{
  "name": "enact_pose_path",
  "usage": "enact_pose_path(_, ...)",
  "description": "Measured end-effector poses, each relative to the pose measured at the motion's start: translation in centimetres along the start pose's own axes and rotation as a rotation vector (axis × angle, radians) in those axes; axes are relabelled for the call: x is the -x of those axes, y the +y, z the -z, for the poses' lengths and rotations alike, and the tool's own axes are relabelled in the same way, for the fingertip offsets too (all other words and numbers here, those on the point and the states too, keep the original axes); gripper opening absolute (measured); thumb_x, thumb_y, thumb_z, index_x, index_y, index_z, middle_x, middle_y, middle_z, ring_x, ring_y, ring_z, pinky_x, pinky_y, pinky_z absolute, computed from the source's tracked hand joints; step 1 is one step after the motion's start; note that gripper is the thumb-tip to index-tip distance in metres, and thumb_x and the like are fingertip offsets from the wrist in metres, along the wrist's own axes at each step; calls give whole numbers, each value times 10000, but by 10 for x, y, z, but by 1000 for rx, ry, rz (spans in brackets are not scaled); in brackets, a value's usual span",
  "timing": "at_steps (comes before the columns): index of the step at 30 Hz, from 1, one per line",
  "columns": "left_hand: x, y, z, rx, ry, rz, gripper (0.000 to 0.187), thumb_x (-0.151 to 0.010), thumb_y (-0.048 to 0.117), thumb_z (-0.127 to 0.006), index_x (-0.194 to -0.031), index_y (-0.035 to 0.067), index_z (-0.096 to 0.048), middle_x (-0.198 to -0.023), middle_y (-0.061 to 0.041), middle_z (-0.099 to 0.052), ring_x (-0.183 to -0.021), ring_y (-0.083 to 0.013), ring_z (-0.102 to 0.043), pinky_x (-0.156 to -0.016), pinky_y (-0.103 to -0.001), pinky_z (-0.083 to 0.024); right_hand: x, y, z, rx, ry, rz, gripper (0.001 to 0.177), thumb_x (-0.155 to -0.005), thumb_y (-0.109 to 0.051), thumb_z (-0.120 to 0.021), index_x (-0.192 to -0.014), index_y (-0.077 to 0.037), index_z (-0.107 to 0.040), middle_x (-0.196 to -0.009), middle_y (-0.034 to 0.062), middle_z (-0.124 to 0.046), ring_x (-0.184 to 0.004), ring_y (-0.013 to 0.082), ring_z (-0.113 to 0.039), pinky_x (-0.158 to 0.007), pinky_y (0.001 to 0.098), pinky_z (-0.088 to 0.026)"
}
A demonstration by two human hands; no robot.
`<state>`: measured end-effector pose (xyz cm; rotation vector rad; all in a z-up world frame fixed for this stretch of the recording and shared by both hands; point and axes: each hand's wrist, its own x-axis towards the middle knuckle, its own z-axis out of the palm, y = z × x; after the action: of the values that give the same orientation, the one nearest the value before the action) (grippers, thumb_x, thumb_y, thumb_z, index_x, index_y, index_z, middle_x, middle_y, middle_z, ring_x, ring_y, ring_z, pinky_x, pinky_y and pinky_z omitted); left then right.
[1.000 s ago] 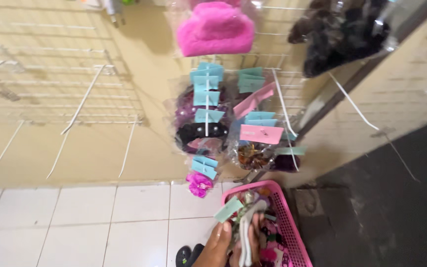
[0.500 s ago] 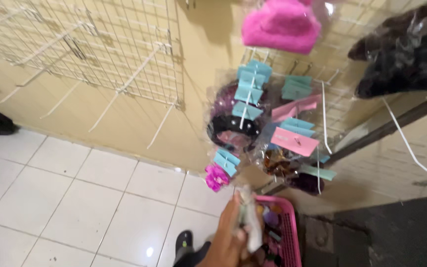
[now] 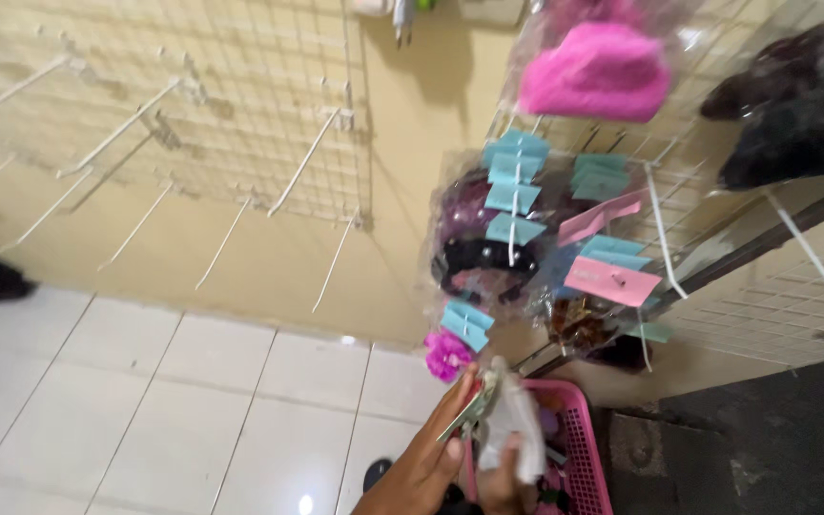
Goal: The person wipes various packaged hair accessories and headbands with a cloth before hanging them onto a display rack.
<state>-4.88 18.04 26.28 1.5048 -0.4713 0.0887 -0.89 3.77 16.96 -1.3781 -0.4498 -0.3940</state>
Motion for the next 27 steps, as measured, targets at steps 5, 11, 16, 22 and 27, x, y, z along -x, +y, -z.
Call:
enact_pose_path(5,0,-5,15,-342,263,27,637,-1099,338,-380,-1628,-5,-289,-1727,-186,-319,-1646,-327,-201,-1305,-419,-149,29,54,36,-291,549,-23,608,-1148,-400,-513,-1468,101,-387,-1290,284,-554,-1169,413,-570,-1000,503,-462)
enact_pose_path(11,16,-7,4,321,50,204,702,-1085,333,-394,-1638,-30,-156,-1738,-199,-224,-1588,-324,-232,-1239,-410,-165,76,61,7,-28,212,-611,656,-993,-332,-550,-1529,22,-415,-1576,176,-410,-1381,344,-477,-1087,521,-427)
enact_pose_path(16,31,2,8,457,-19,173,767,-1097,381,-424,-1681,-12,-121,-1655,-263,-282,-1466,-399,-346,-1204,-451,-289,81,17,-33,34,217,-430,641,-1003,-315,-585,-1533,2,-416,-1588,166,-400,-1399,331,-482,-1099,506,-453)
enact_pose_path(22,23,5,19,-117,-61,-196,659,-1183,426,-284,-1683,1,-225,-1756,-269,-261,-1656,-421,-255,-1368,-495,-209,66,18,-61,68,143,-143,627,-1015,-293,-628,-1539,-21,-416,-1602,153,-389,-1421,316,-488,-1114,490,-484)
enact_pose_path(27,32,-10,25,-91,-17,-323,618,-1192,404,-294,-1663,20,-183,-1690,-333,-242,-1659,-407,-229,-1382,-512,-195,19,-19,-69,123,38,86,619,-1026,-275,-663,-1544,-41,-417,-1614,143,-380,-1439,304,-493,-1126,476,-510)
